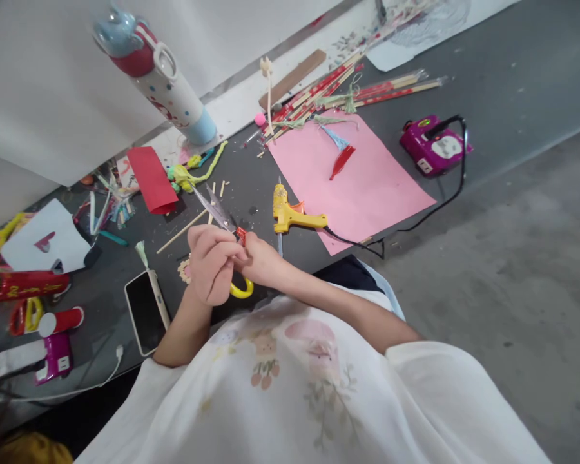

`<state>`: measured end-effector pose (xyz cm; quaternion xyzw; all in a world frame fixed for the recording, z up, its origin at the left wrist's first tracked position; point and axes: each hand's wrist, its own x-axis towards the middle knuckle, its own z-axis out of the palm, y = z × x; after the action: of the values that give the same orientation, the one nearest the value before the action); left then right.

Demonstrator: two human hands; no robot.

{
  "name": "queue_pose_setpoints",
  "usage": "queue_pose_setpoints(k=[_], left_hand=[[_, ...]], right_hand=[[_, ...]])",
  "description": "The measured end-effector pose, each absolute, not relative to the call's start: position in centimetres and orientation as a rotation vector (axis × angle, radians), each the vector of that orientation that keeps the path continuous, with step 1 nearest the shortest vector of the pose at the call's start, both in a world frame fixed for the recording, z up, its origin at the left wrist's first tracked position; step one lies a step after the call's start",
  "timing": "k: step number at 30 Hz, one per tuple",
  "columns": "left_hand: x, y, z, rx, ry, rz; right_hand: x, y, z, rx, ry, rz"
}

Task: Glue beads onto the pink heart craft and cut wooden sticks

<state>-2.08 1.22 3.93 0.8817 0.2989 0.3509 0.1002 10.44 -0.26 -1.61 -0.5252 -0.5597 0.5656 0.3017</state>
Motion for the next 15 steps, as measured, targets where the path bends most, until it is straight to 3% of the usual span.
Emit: queue_pose_setpoints(k=[6, 15], left_hand=[[-2.1, 1.4, 3.8, 2.619, 0.852, 0.897], [-2.0, 1.6, 3.6, 2.639, 0.697, 0.986]], right_hand=[[10.4, -0.3, -2.4, -1.389, -1.547, 1.515], [10.4, 0.1, -2.7, -1.398, -1.512, 1.557]])
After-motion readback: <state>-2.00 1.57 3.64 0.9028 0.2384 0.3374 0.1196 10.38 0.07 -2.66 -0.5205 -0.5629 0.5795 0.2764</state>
